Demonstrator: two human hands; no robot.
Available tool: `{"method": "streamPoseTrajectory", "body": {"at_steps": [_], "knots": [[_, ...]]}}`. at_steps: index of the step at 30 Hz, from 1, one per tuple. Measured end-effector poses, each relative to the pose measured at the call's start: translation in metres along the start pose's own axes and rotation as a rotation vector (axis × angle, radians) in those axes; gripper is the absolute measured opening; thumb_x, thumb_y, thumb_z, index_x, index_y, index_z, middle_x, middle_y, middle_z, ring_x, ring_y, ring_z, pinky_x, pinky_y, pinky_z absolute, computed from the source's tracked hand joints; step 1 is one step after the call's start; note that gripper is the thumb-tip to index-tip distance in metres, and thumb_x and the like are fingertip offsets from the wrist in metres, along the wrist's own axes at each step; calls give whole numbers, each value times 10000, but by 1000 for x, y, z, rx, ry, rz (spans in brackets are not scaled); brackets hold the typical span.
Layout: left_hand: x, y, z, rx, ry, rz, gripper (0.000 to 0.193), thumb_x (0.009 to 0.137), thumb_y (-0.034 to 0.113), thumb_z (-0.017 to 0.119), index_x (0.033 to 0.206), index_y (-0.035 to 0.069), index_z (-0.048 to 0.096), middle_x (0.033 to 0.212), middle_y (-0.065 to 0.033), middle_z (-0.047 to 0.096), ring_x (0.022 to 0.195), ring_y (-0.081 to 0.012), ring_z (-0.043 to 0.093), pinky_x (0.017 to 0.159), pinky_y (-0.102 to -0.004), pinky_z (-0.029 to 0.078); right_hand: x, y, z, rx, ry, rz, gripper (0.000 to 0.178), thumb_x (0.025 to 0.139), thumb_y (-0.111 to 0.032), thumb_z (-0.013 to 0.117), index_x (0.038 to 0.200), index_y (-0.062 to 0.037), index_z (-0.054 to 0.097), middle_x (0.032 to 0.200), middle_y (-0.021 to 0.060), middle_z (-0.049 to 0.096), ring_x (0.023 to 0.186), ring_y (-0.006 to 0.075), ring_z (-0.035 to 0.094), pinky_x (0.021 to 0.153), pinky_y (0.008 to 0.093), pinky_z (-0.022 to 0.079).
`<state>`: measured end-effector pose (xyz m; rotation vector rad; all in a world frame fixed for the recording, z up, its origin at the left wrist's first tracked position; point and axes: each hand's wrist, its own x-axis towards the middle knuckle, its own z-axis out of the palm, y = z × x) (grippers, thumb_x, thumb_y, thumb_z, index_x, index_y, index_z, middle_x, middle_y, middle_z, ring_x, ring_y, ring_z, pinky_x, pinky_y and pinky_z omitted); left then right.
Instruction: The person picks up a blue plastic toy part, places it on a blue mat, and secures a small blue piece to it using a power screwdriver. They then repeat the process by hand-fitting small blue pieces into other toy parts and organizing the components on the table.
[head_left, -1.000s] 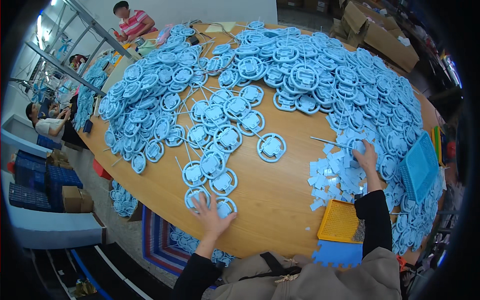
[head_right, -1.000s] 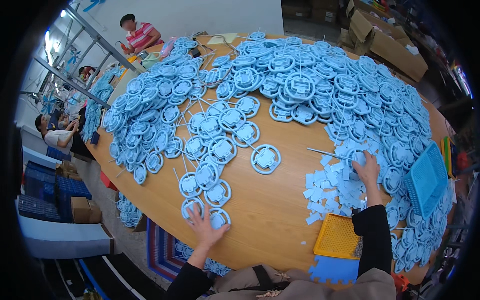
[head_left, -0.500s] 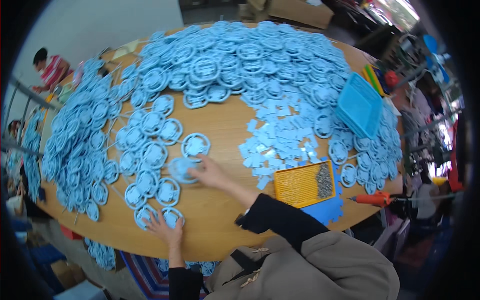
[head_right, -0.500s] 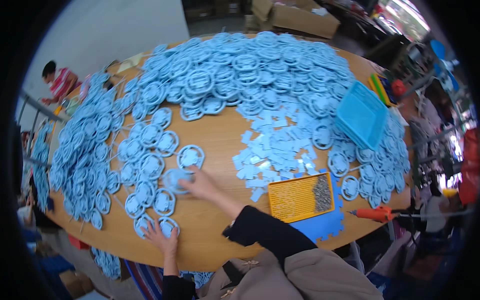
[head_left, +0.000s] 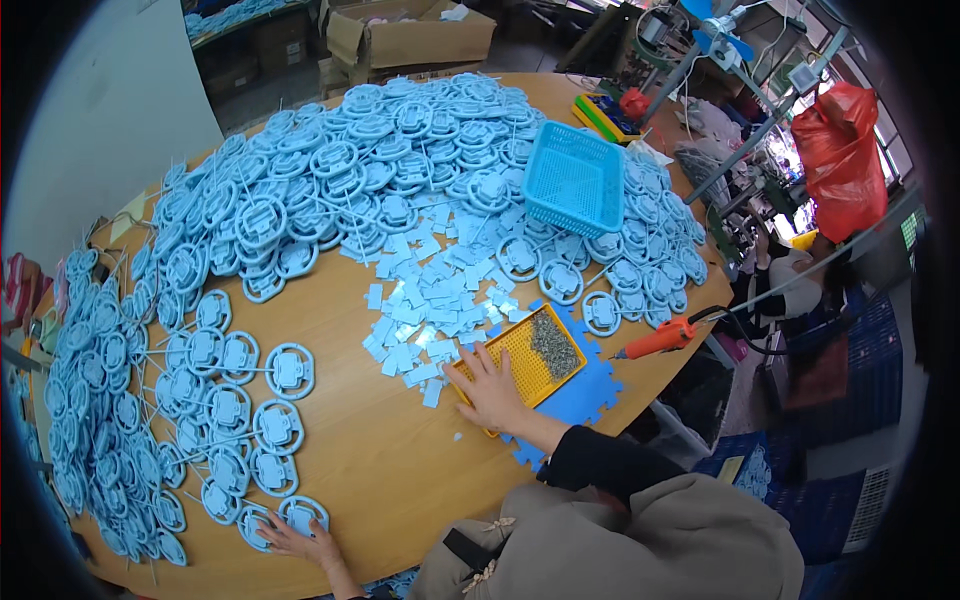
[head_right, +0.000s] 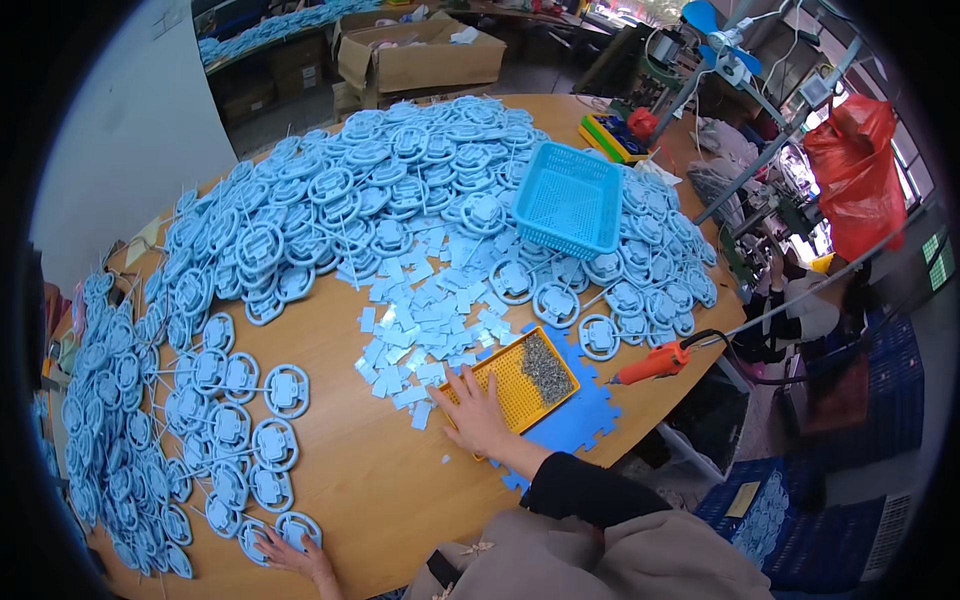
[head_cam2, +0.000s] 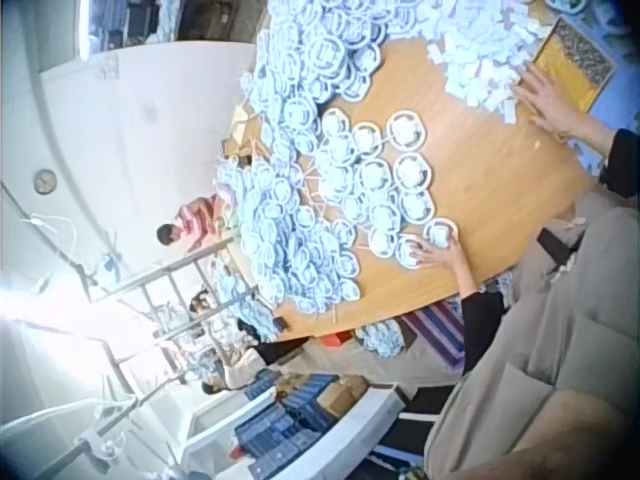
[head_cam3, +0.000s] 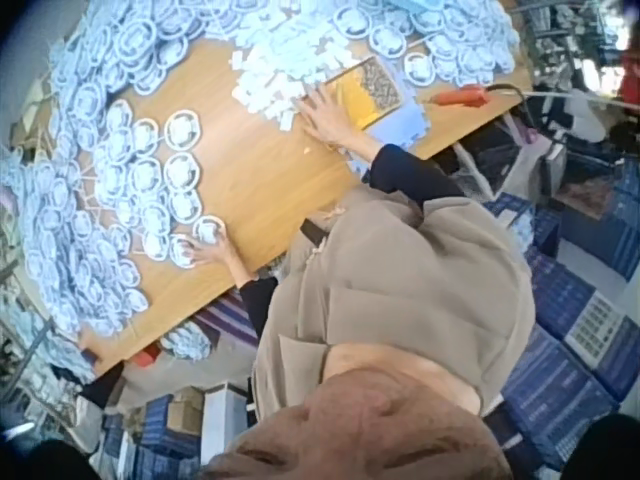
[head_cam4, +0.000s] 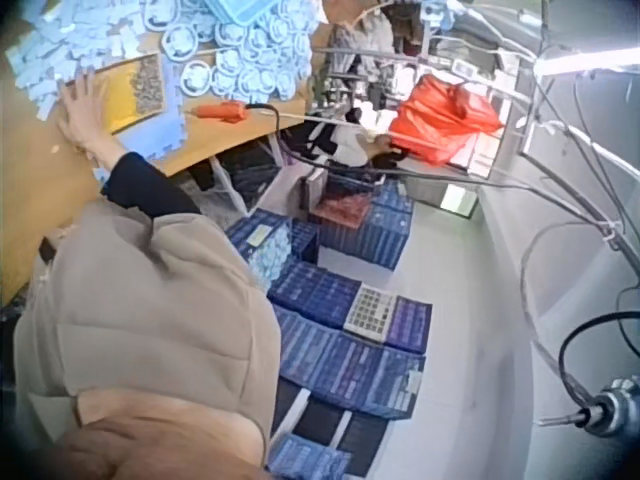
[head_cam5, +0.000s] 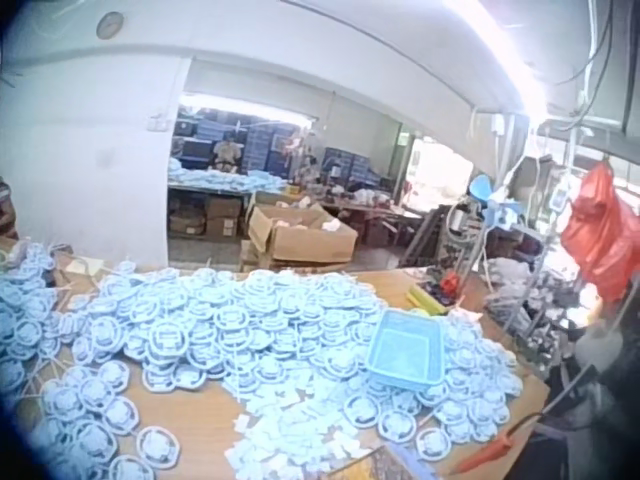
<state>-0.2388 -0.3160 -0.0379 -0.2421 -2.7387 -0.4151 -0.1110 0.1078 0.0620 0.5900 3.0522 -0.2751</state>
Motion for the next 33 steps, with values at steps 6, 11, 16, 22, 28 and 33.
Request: {"method": "streamPoseTrajectory", "body": {"at_steps": [6,11,16,22,28,33], "knots": [[-3,-3,2,63,6,7,856,828,716,298,1391,73,338,1460,-208,234,1360,-392,164,1019,-623,120,-10,2,11,-14,38,104,665,758,-299,619,1364,-202,363,1332,131,352,1313,355,231,974,685,202],[1,5,3,52,-29,-31,845,831,709,306,1400,85,323,1465,-196,228,1373,-372,143,1025,-626,102,-24,23,4,28,131,165,622,739,-256,602,1324,-162,410,1298,122,384,1301,335,256,958,689,215],[0,-1,1,31,-41,-44,882,826,735,258,1401,69,314,1472,-193,205,1378,-374,124,1027,-617,106,-16,29,-10,-22,134,160,462,743,-269,601,1173,-114,539,1187,123,486,1202,301,393,975,623,253],[-2,-4,-2,58,-45,-74,907,811,748,277,1391,52,326,1461,-210,219,1375,-395,113,1032,-623,91,33,128,-21,-97,54,464,212,711,-232,640,865,-89,665,918,111,642,898,307,604,802,511,427],[-1,8,-3,-12,-74,-55,887,816,723,324,1383,41,330,1451,-229,215,1368,-423,100,1041,-624,70,57,183,-4,-205,-247,543,187,735,-221,622,859,-90,667,957,112,661,967,301,609,827,559,403],[17,30,-26,-23,-2,-93,815,806,590,486,1377,33,324,1453,-237,204,1364,-429,98,1029,-629,83,60,225,-4,173,43,442,321,656,-339,718,827,-78,644,835,117,648,834,291,623,665,412,467]]}}
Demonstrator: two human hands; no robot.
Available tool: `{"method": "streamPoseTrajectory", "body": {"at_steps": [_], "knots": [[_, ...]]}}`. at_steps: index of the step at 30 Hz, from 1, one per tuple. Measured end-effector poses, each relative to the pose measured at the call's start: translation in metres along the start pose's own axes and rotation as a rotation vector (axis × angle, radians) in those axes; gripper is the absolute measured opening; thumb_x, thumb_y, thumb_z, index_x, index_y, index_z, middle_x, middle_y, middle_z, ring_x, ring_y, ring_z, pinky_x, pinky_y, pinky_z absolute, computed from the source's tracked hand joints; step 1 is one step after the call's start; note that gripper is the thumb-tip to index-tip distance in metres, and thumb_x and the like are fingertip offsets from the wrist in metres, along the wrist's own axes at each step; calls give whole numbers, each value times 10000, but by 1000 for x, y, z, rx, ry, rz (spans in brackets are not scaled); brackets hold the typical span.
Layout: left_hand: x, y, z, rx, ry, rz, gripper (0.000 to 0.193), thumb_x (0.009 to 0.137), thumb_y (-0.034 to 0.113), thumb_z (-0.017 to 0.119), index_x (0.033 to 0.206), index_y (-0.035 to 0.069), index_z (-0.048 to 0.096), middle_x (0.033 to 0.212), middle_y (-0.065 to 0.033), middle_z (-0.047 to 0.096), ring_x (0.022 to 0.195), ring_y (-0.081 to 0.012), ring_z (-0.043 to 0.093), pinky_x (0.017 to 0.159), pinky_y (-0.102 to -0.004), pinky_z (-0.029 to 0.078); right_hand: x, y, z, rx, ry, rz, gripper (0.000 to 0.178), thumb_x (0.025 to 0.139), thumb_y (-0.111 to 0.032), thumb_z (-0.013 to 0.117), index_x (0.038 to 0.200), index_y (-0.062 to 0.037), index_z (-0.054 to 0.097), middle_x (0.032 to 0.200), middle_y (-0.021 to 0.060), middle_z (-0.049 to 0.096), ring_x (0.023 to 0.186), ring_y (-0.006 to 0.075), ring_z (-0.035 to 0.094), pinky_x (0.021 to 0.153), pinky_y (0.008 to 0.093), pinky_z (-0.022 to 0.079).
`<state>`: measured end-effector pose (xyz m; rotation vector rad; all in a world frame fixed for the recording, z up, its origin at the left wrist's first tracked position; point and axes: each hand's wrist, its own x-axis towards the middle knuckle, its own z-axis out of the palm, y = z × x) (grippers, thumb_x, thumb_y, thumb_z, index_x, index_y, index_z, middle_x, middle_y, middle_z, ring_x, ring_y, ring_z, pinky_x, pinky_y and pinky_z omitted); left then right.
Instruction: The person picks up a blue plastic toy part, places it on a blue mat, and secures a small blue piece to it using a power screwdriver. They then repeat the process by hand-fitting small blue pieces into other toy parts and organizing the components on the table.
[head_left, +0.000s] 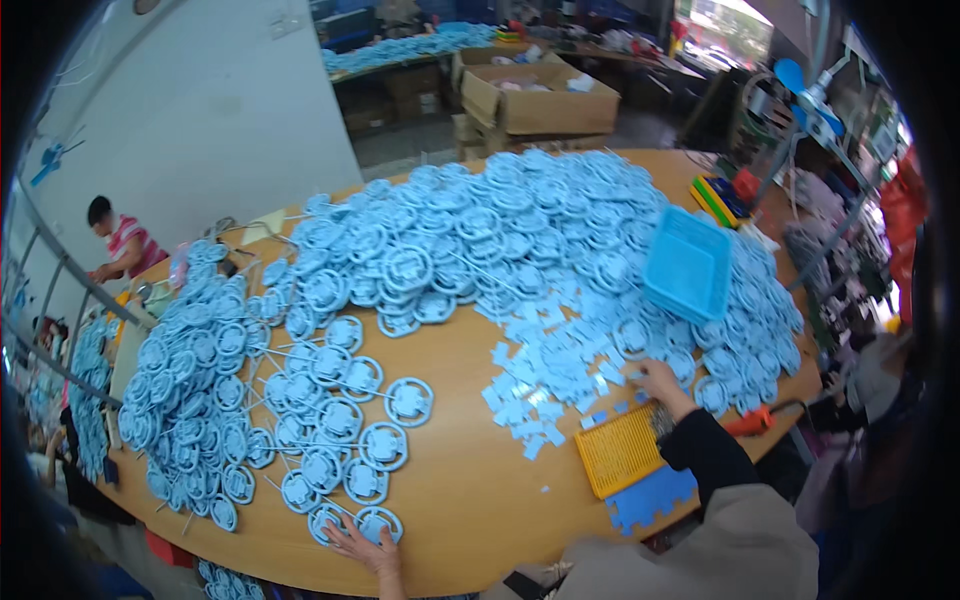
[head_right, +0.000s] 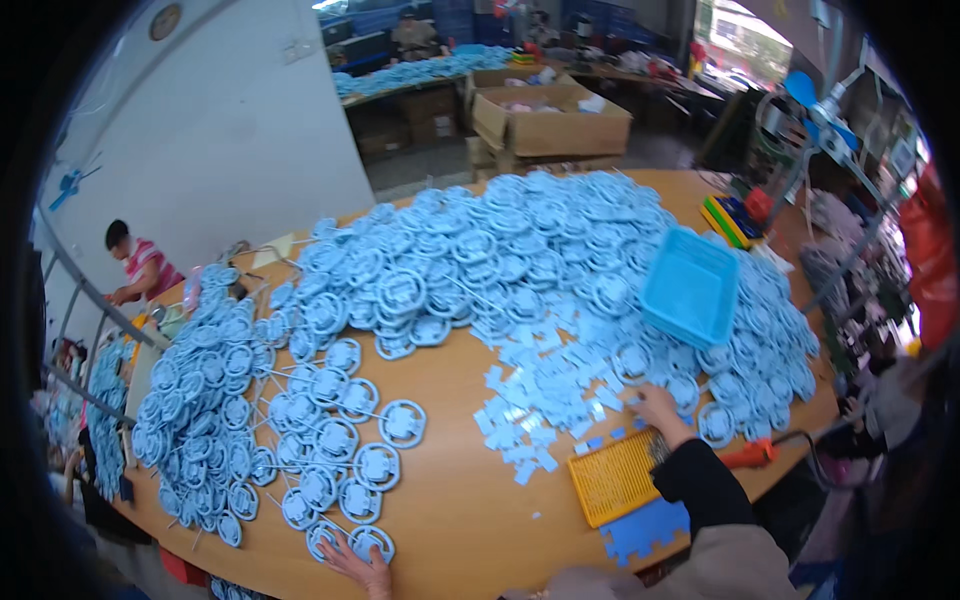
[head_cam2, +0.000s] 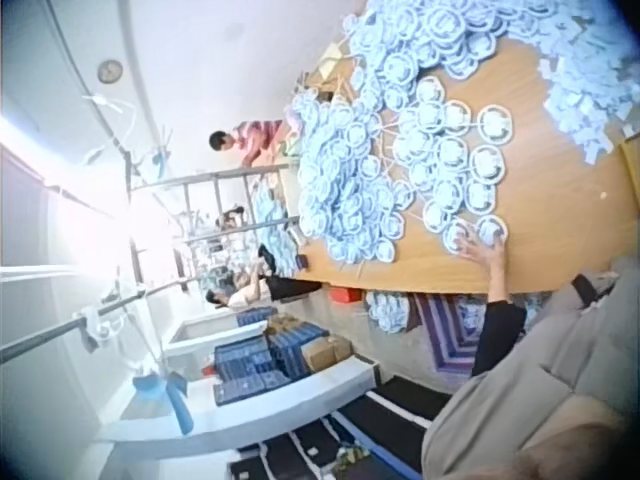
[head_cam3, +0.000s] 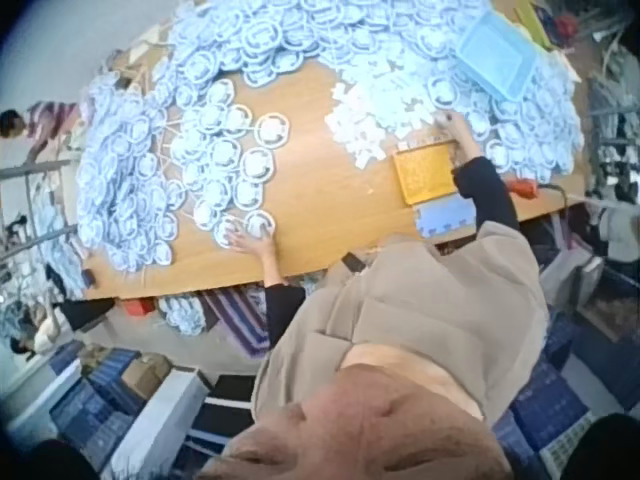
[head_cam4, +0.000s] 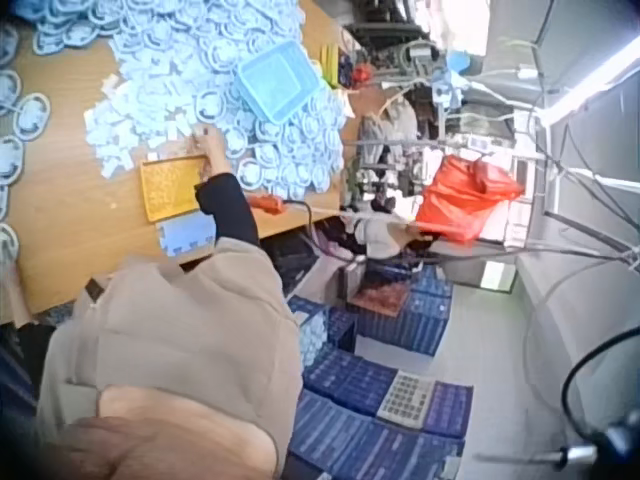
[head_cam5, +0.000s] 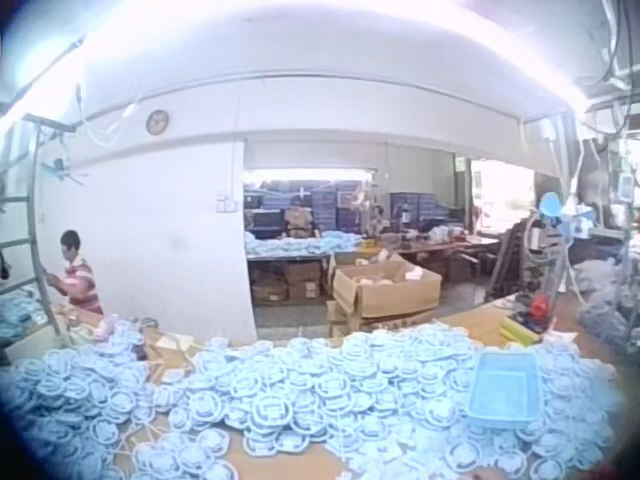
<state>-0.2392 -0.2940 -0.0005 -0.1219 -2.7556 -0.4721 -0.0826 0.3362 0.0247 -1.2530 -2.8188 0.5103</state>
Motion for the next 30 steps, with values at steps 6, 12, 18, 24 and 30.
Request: {"method": "streamPoseTrajectory", "body": {"at_steps": [6,12,18,24,30], "knots": [[107,118,-7,-350,-116,331,687,718,224,719,1291,16,402,1422,-257,233,1321,-457,184,1048,-577,159,71,-60,-19,268,-373,-131,432,624,-436,747,827,-67,654,766,90,637,763,265,616,634,374,476],[251,189,83,-642,-140,225,684,750,222,716,1304,-10,389,1360,-254,324,1266,-402,326,1029,-425,308,126,-206,-41,185,-326,-442,482,663,-376,747,1013,-62,643,1015,160,612,944,303,586,796,374,472],[375,253,122,-583,-144,334,716,760,304,712,1316,-7,384,1302,-251,380,1195,-403,394,984,-434,348,262,-311,-52,32,367,-787,580,711,-379,718,1181,-81,556,1334,181,398,1249,371,341,963,522,336],[448,273,164,-302,68,93,802,743,503,670,1330,29,399,1224,-244,483,1170,-386,437,961,-440,367,355,-402,-31,55,215,-751,658,727,-486,677,1272,-166,494,1376,146,387,1292,342,319,1028,569,227],[423,301,191,-650,-349,-21,796,740,469,691,1351,56,389,1297,-253,462,1199,-322,466,978,-389,375,357,-366,-4,136,49,-705,763,680,-536,678,1322,-194,448,1383,152,390,1265,352,374,1035,532,249]]}}
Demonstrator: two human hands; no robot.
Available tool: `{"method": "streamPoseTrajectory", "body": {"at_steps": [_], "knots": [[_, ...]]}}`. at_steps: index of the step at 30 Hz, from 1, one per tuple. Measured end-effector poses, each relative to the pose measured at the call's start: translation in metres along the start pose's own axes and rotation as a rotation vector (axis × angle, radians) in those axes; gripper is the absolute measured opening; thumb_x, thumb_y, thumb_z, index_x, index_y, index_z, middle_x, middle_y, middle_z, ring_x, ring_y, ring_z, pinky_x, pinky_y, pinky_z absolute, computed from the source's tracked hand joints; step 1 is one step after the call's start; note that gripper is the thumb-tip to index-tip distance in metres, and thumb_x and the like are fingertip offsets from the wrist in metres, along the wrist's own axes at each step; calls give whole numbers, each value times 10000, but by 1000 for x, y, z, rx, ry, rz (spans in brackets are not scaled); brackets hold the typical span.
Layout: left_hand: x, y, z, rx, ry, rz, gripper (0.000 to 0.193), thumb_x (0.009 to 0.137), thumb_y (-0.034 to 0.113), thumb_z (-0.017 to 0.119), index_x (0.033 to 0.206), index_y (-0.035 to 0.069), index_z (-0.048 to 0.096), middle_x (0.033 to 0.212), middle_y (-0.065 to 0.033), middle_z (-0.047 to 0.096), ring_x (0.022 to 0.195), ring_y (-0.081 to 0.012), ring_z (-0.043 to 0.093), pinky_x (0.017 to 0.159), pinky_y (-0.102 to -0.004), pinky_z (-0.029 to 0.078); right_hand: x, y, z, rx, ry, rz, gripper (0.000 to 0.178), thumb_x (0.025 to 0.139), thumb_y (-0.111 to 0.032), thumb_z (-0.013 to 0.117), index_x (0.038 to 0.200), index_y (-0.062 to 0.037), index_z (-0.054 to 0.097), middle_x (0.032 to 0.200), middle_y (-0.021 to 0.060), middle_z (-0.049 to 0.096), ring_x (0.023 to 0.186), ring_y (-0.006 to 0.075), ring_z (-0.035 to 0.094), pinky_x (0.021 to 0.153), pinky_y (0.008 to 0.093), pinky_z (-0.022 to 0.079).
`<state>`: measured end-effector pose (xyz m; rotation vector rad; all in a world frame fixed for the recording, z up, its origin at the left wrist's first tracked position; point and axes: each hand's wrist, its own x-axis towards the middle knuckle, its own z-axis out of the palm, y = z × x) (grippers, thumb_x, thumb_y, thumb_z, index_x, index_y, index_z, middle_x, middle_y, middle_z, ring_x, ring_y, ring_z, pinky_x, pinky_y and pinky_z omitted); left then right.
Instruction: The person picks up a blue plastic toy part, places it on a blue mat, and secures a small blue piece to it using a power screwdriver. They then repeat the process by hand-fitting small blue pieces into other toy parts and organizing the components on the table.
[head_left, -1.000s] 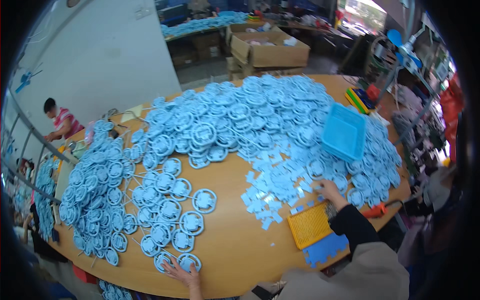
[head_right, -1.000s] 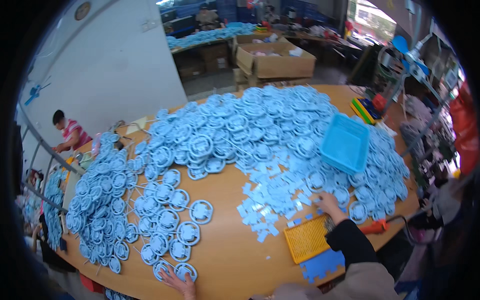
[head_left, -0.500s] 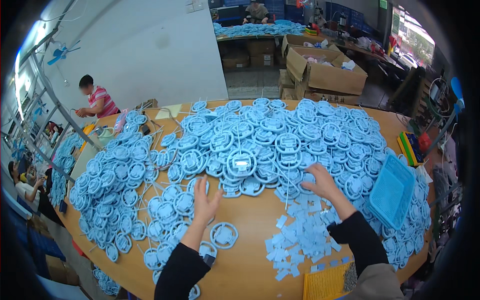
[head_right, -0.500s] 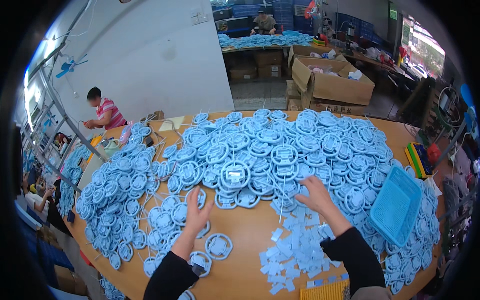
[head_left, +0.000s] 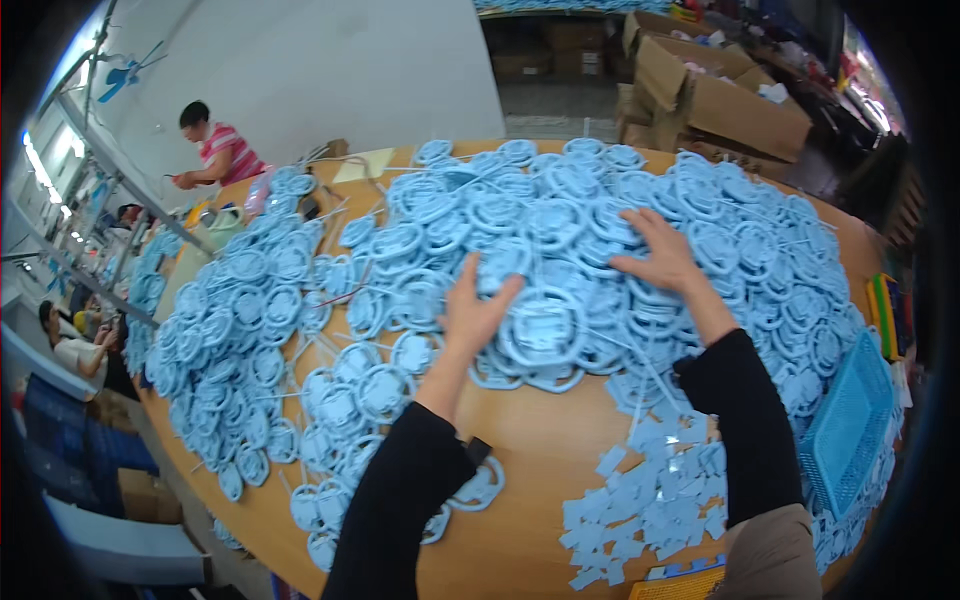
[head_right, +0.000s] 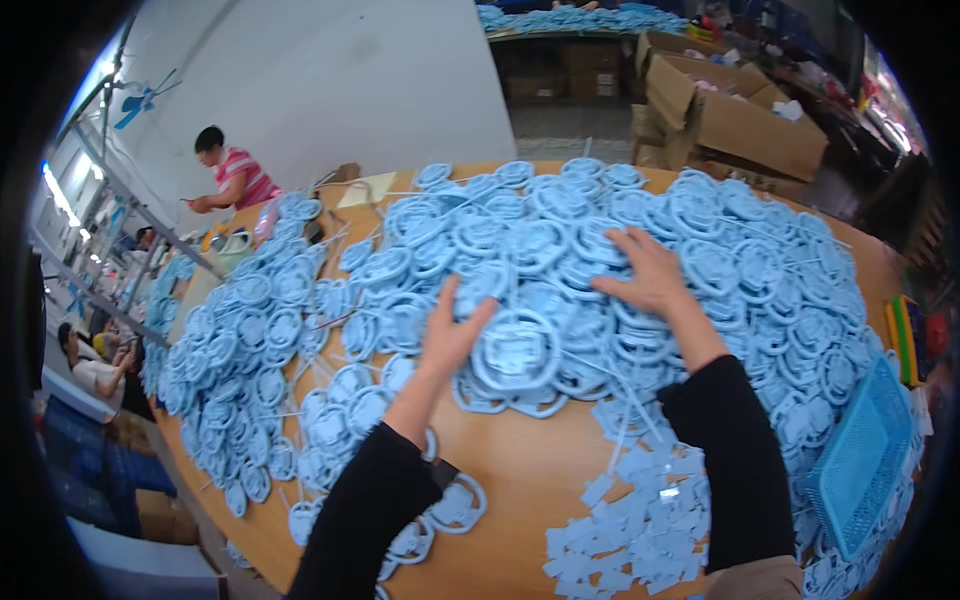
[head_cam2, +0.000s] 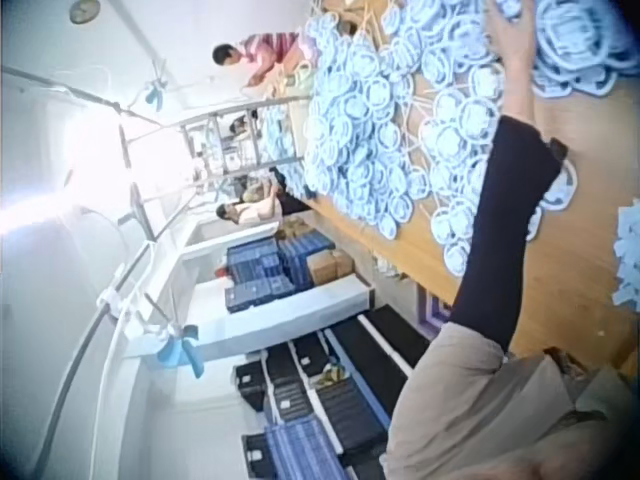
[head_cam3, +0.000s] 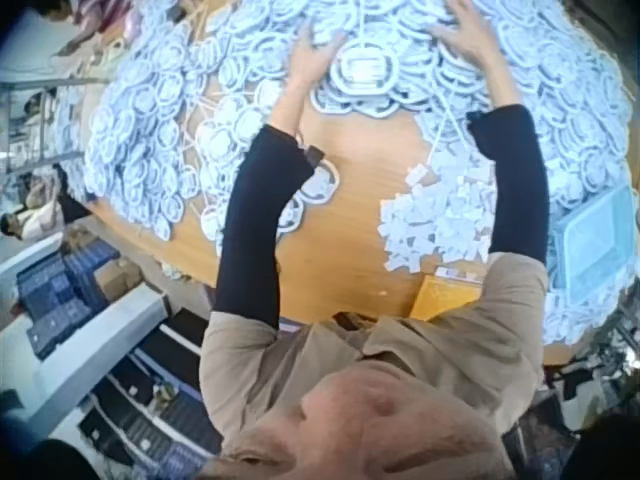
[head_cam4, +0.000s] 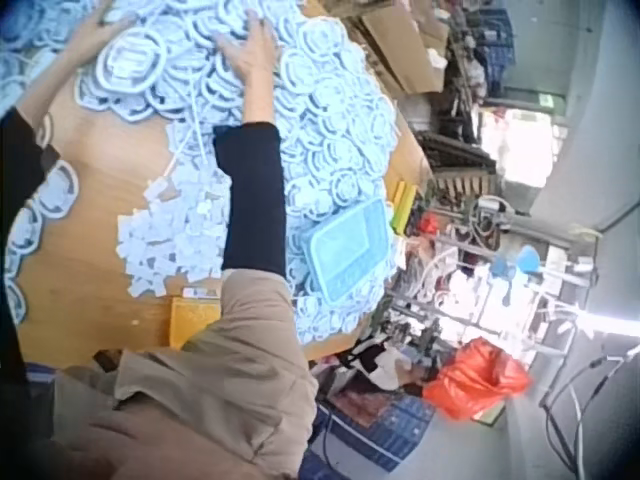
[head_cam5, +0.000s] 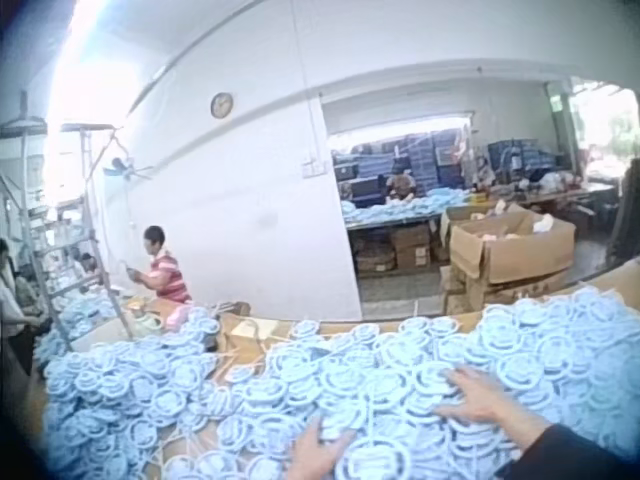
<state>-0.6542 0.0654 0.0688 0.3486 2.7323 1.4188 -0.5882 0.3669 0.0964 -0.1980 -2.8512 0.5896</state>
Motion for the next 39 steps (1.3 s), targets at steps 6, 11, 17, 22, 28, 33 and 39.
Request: {"method": "streamPoseTrajectory", "body": {"at_steps": [6,11,17,22,28,33,39], "knots": [[-102,10,8,113,98,169,799,673,474,725,1308,92,426,1084,-218,539,1029,-371,484,904,-465,352,-80,-17,6,120,4,-142,704,670,-399,727,1268,-117,485,1318,179,444,1225,362,400,1035,435,303],[-179,20,6,124,79,171,814,654,486,737,1300,104,423,1040,-193,531,979,-347,469,868,-469,337,-174,-26,7,165,-76,-137,662,675,-328,734,1249,-100,495,1290,201,460,1231,389,383,1033,440,305],[-260,23,4,99,-10,196,800,665,470,742,1299,104,418,1139,-228,502,1109,-386,426,924,-483,333,-247,-29,-12,100,-84,-116,623,684,-297,722,1229,-87,509,1278,194,461,1199,379,411,1006,437,336],[-264,9,-51,-89,-116,211,570,738,317,723,1210,72,516,1119,-187,560,1078,-346,519,892,-408,428,-251,-34,-23,144,-63,-62,560,688,-230,710,1193,-67,531,1250,190,474,1180,367,431,999,424,342],[-171,-74,-143,128,176,266,358,753,218,674,1041,31,572,1004,-163,578,946,-346,545,810,-419,446,-192,-82,-53,91,185,-153,517,689,-170,706,1164,-52,541,1244,185,478,1159,362,450,972,419,365],[-78,-140,-214,562,92,298,410,744,191,674,1104,46,543,1059,-152,552,972,-336,523,807,-433,439,-58,-175,-15,0,95,-478,546,683,-206,716,1179,-76,529,1270,193,458,1180,377,429,984,440,360],[37,-188,-202,620,200,222,463,764,182,647,1192,69,513,1123,-124,546,1052,-325,499,873,-456,400,99,-258,91,-59,-72,-556,733,674,-448,726,1281,-121,479,1345,195,407,1260,376,348,1025,494,297]]}}
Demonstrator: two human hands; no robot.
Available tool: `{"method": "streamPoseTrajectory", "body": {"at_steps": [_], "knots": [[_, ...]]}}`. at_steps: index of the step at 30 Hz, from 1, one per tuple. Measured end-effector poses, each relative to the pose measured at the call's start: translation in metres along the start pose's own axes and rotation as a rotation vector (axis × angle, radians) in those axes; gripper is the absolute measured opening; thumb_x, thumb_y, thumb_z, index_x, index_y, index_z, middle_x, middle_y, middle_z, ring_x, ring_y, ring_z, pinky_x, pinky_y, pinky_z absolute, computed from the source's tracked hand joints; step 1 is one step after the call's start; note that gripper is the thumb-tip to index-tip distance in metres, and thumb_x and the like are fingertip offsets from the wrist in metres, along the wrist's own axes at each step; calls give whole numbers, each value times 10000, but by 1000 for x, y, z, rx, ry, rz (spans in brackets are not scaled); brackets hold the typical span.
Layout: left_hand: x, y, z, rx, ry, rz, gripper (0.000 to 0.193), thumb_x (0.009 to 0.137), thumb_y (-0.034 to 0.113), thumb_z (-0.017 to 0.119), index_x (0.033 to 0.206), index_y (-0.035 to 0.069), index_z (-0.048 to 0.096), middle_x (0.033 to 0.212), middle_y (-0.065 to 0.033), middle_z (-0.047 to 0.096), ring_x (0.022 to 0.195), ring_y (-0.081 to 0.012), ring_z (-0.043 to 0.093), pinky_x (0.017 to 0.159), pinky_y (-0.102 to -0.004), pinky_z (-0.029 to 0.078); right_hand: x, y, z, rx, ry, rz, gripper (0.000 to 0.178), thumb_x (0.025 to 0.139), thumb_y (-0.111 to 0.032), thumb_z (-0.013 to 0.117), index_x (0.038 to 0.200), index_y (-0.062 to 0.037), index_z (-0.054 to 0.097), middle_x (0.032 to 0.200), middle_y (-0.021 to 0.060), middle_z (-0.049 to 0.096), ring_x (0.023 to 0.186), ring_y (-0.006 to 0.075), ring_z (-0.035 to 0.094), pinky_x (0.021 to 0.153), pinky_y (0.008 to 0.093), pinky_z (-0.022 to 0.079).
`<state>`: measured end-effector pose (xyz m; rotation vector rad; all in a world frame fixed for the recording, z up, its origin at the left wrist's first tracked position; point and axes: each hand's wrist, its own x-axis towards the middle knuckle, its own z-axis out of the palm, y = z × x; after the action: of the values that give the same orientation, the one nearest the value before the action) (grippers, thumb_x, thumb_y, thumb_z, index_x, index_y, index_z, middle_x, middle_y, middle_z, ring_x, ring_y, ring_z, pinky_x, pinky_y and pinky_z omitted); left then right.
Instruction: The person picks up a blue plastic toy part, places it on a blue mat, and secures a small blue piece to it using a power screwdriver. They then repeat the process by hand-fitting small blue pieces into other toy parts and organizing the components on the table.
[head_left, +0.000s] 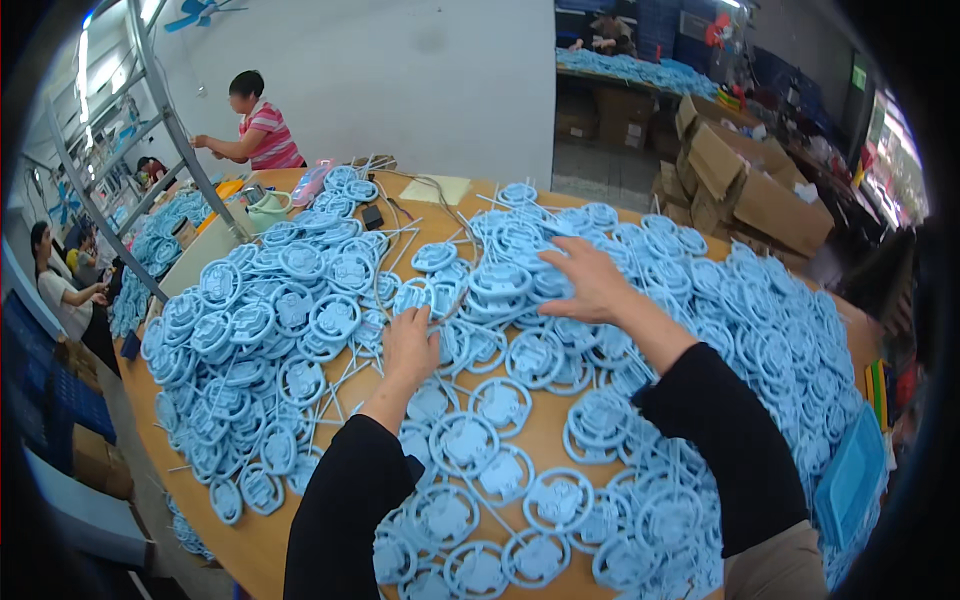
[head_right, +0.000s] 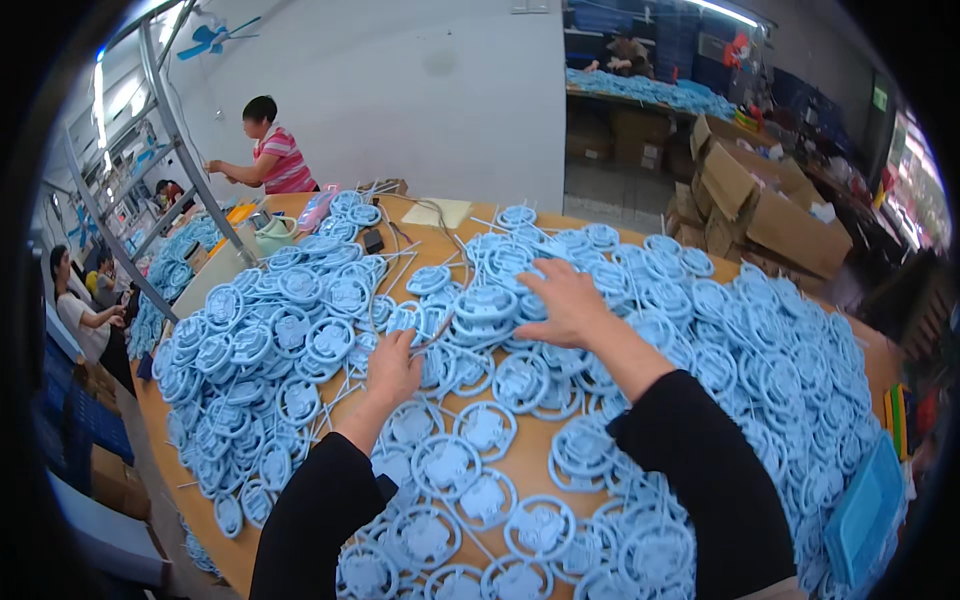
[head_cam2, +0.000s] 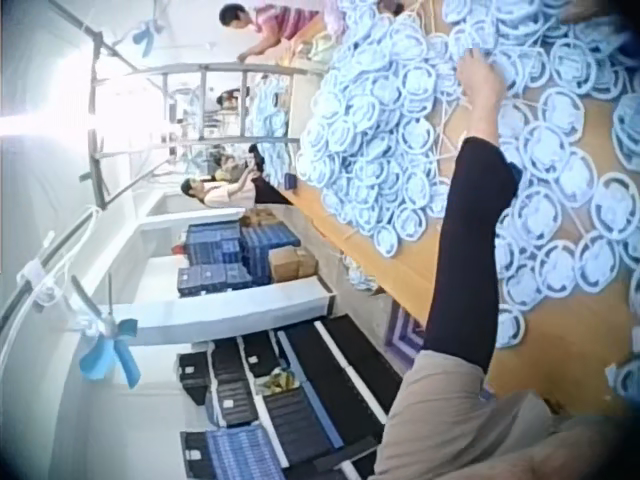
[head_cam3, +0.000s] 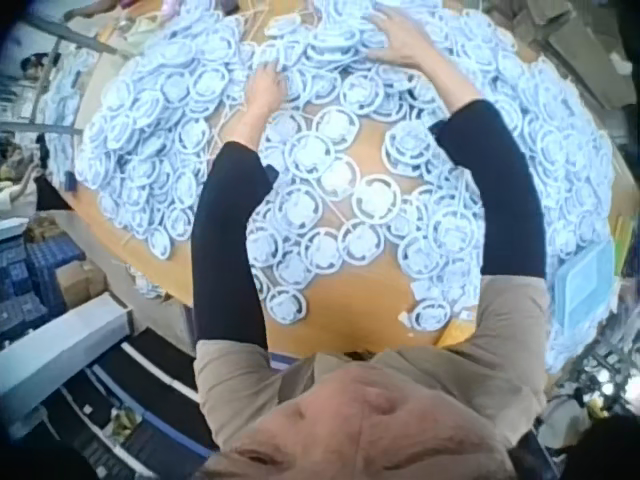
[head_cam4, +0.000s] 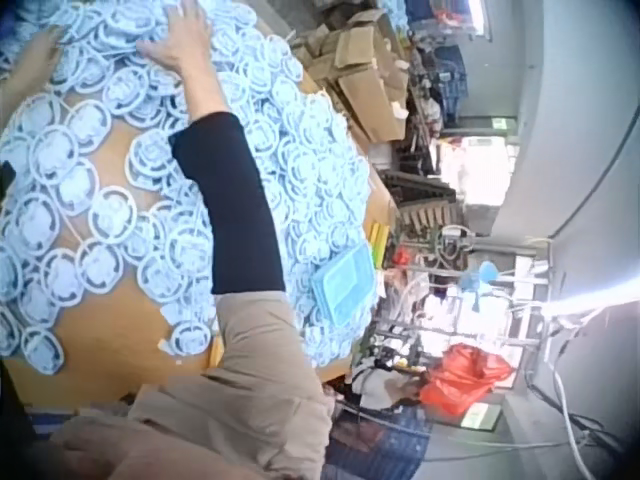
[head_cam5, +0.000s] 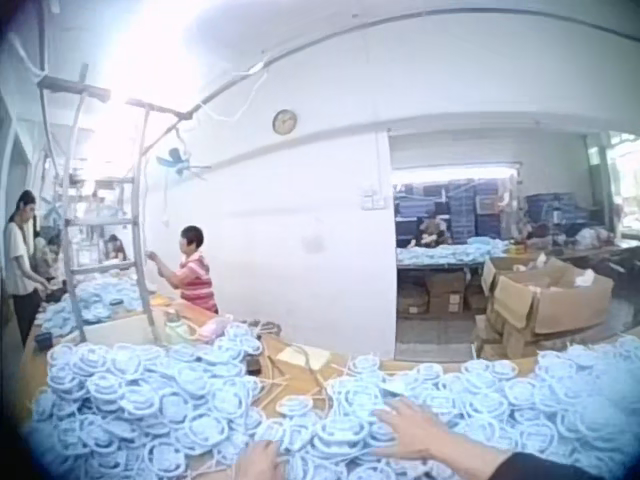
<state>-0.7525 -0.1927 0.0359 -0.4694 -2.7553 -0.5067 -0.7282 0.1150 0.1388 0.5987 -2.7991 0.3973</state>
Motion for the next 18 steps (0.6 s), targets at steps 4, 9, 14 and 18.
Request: {"method": "streamPoseTrajectory", "body": {"at_steps": [4,9,14,18], "knots": [[21,-5,23,32,-88,-81,353,790,211,612,1138,157,608,1136,-110,558,1057,-318,509,890,-451,399,74,-19,46,-16,-159,121,879,620,-669,655,1308,-154,468,1356,174,415,1292,361,306,1017,594,229],[27,-61,12,-257,-61,36,149,776,196,615,872,111,689,908,-114,637,847,-329,591,724,-405,477,89,-19,62,-4,-431,327,993,570,-819,537,1339,-197,447,1365,132,429,1298,347,293,1010,622,183],[27,-78,-51,-102,122,-104,128,779,169,599,852,95,673,854,-134,638,742,-343,614,652,-418,480,14,-9,40,-183,-566,218,964,566,-802,552,1330,-222,458,1350,133,432,1295,361,297,1002,641,157],[-5,-114,-80,480,-187,-65,124,749,152,613,831,74,665,807,-144,624,721,-332,613,618,-435,470,-52,-22,4,-214,-487,168,884,585,-735,608,1304,-235,481,1317,127,449,1287,384,292,993,637,181]]}}
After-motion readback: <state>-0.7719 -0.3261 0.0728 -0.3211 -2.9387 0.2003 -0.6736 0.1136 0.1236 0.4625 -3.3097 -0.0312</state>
